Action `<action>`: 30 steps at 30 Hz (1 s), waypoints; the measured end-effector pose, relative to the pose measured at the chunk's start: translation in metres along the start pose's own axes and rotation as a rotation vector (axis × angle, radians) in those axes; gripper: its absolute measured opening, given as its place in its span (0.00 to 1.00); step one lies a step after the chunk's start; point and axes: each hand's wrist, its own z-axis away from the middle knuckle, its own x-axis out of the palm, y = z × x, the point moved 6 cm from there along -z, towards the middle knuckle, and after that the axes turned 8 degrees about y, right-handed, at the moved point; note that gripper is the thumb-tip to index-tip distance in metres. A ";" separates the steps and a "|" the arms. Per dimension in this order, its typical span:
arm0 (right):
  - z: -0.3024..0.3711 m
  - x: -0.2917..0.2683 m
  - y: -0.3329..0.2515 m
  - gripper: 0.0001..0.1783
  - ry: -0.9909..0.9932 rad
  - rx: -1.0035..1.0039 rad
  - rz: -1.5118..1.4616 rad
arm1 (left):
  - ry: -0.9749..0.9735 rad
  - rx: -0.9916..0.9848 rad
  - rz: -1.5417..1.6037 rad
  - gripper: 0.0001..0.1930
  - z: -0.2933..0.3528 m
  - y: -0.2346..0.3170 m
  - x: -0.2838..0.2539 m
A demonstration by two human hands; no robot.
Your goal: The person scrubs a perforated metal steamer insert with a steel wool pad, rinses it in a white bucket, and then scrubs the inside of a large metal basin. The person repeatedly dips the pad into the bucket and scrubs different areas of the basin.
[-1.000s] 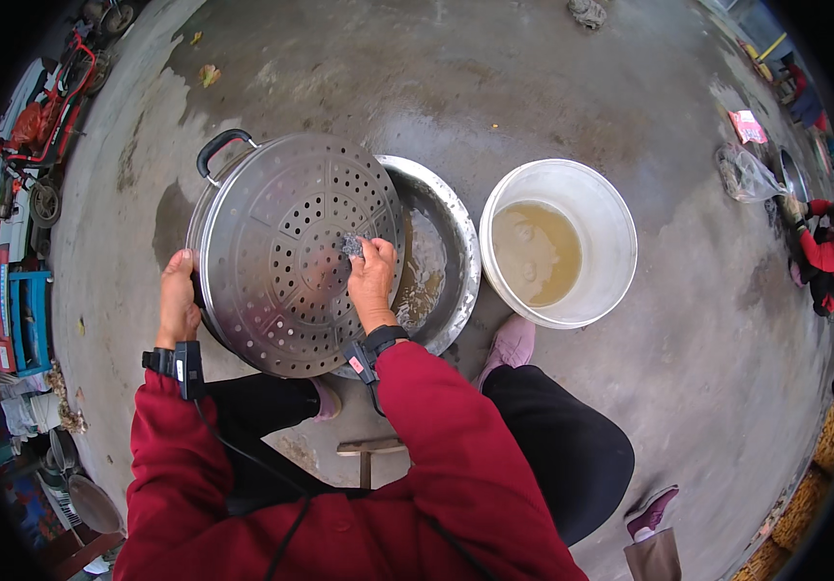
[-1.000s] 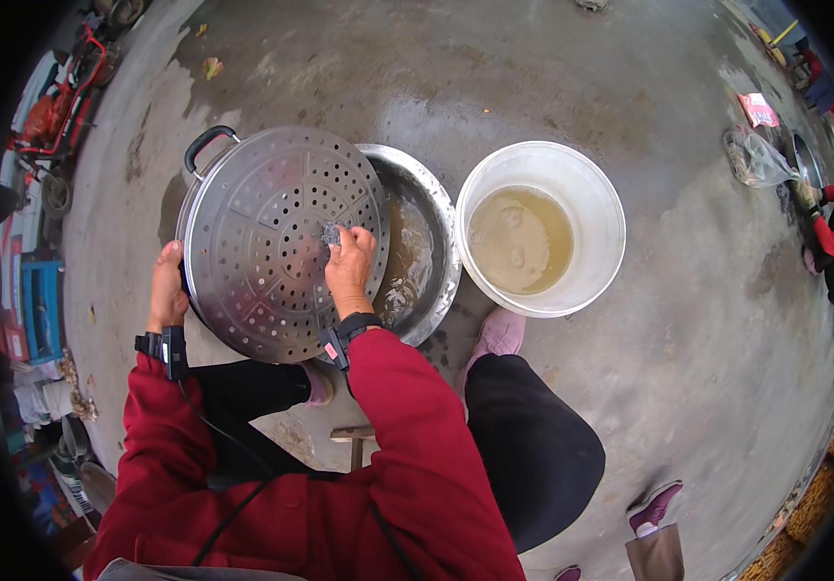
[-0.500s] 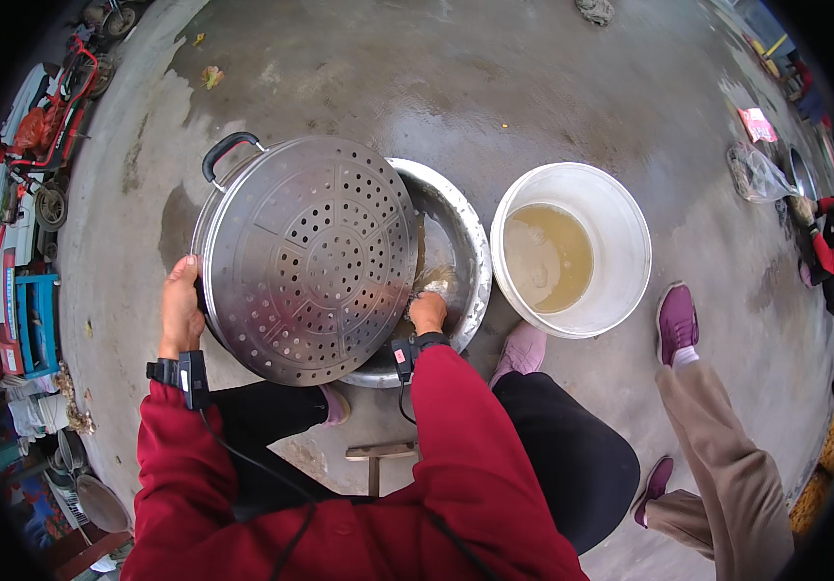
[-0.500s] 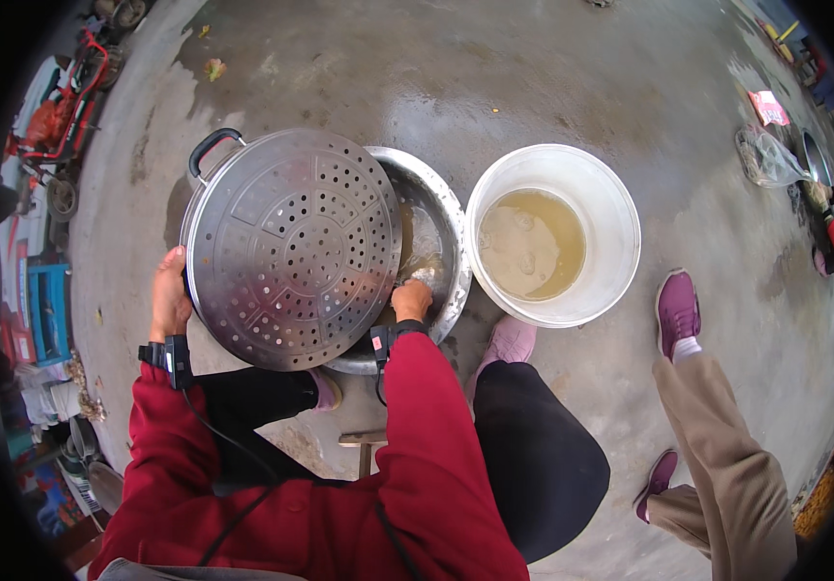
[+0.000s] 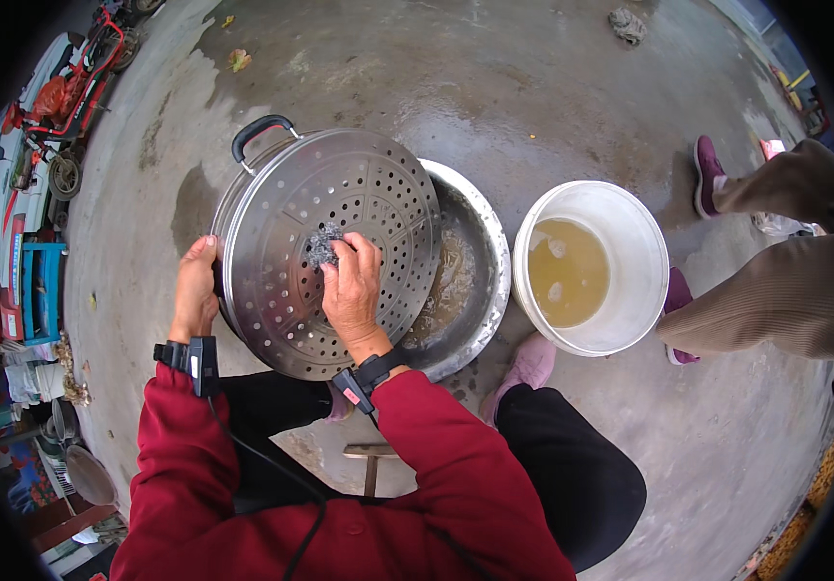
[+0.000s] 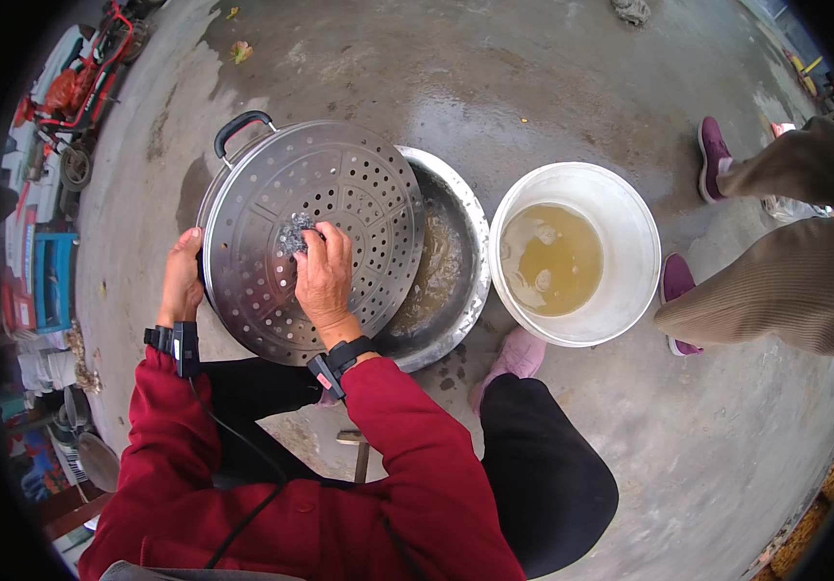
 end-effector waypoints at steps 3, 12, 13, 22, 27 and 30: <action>0.019 -0.029 0.070 0.18 0.107 0.183 0.210 | 0.029 0.044 0.021 0.13 0.002 0.003 0.001; 0.099 -0.085 0.219 0.14 -0.052 1.147 0.544 | 0.002 0.066 0.046 0.12 0.006 0.009 0.008; 0.086 -0.084 0.200 0.15 0.061 1.019 0.598 | -0.001 0.060 0.039 0.12 0.007 0.009 0.008; -0.047 0.009 -0.028 0.22 -0.031 -0.176 0.035 | -0.165 0.160 -0.073 0.10 0.017 0.031 0.026; -0.047 -0.016 0.055 0.23 0.159 0.057 0.172 | -0.078 0.133 -0.020 0.08 0.015 0.026 0.024; 0.009 -0.052 0.160 0.24 0.037 0.549 0.474 | -0.061 0.123 0.007 0.07 0.013 0.024 0.024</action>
